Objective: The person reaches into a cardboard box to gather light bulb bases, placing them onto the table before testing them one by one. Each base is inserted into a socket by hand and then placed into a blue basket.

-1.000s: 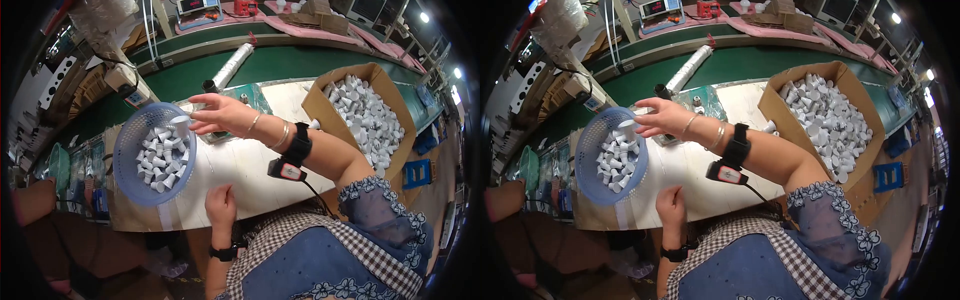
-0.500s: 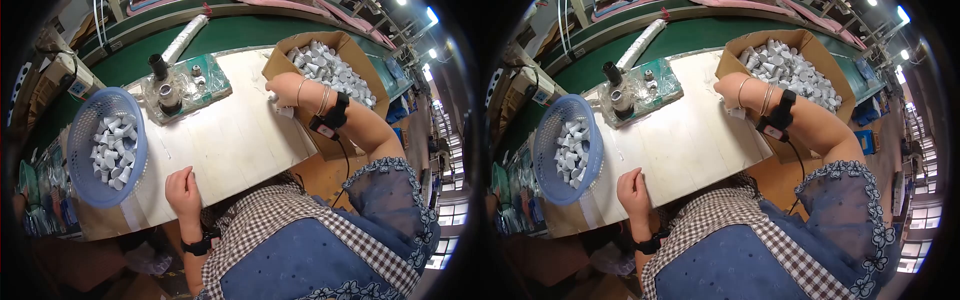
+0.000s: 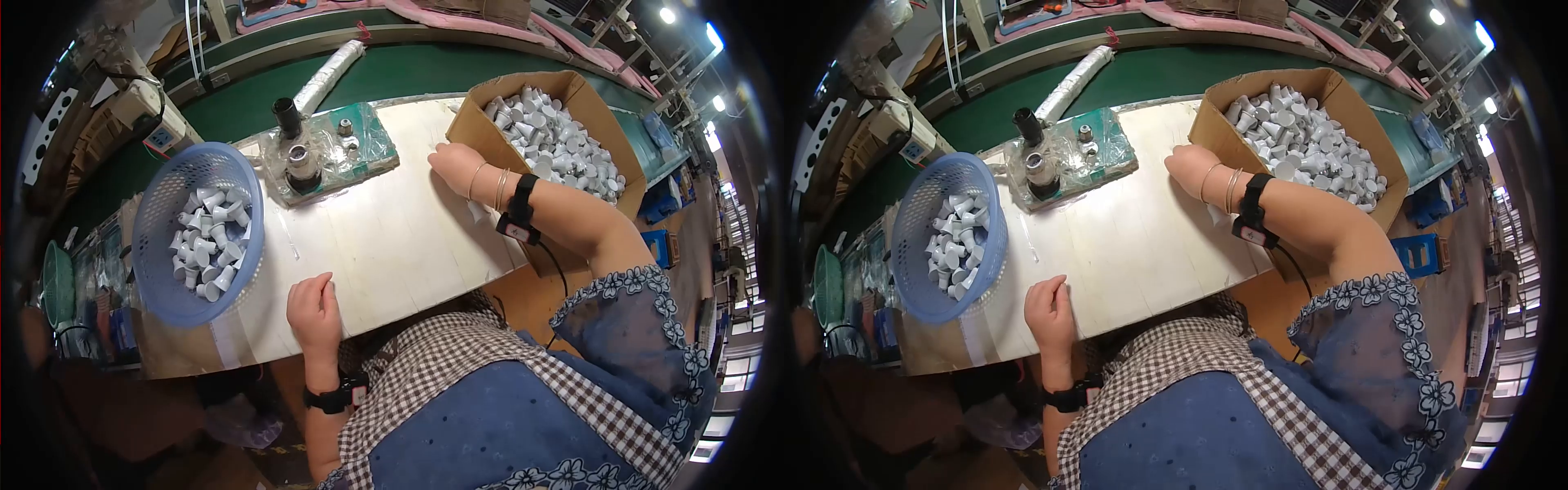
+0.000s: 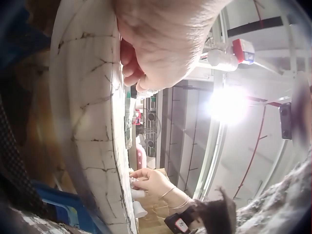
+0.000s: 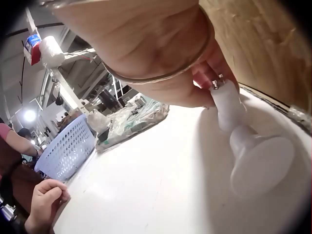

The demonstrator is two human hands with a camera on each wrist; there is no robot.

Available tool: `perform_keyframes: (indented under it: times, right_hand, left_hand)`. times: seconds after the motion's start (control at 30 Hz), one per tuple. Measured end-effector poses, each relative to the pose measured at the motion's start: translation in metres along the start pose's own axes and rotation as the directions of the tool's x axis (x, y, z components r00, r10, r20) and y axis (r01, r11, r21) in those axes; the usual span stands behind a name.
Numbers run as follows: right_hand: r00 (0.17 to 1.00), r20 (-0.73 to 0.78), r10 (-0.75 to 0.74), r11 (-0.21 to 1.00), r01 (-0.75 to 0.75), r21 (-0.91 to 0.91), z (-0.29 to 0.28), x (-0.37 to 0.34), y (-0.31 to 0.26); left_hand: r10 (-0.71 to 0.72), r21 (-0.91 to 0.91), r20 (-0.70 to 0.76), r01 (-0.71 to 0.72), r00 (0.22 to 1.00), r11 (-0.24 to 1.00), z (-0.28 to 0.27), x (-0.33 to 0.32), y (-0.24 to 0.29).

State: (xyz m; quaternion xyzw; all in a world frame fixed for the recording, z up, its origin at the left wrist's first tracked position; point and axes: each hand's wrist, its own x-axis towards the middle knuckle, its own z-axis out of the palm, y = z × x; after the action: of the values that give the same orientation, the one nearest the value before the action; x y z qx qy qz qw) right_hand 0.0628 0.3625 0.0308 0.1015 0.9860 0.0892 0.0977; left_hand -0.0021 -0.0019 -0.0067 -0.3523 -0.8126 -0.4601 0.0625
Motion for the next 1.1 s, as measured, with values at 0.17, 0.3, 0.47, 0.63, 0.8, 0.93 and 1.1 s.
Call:
perform_keyframes:
  times: [0.17, 0.3, 0.47, 0.63, 0.8, 0.93, 1.1]
  right_hand:
    - [0.978, -0.207, 0.015, 0.947, 0.053, 0.316, -0.039, 0.025, 0.001]
    - [0.983, -0.11, 0.148, 0.545, 0.011, 0.839, -0.05, 0.041, -0.028]
    - [0.871, -0.459, 0.177, 0.738, 0.191, 0.647, -0.036, 0.023, -0.059]
    - [0.913, -0.355, 0.202, 0.798, 0.056, 0.601, -0.065, -0.047, -0.071]
    - [0.999, 0.026, -0.047, 0.537, 0.003, 0.844, -0.031, -0.086, -0.083]
    - [0.975, -0.184, -0.127, 0.494, 0.223, 0.84, -0.019, -0.084, -0.098]
    - [0.985, -0.15, -0.09, 0.097, 0.158, 0.983, -0.016, -0.074, -0.107]
  left_hand:
    - [-0.002, -0.013, -0.013, 0.001, 1.0, 1.0, -0.001, 0.002, 0.002]
    - [0.009, -0.008, -0.015, -0.009, 1.0, 1.0, -0.003, 0.002, 0.002]
    - [0.008, -0.089, 0.094, 0.0, 0.996, 0.996, 0.003, -0.003, 0.021]
    - [0.314, 0.002, 0.458, -0.354, 0.831, 0.935, 0.042, 0.03, 0.072]
    - [0.349, -0.157, 0.449, -0.311, 0.823, 0.937, 0.073, 0.032, 0.046]
    - [0.108, -0.261, 0.465, 0.02, 0.879, 0.965, 0.056, 0.034, 0.06]
    - [-0.156, -0.713, 0.573, 0.583, 0.805, 0.388, 0.049, 0.038, 0.046]
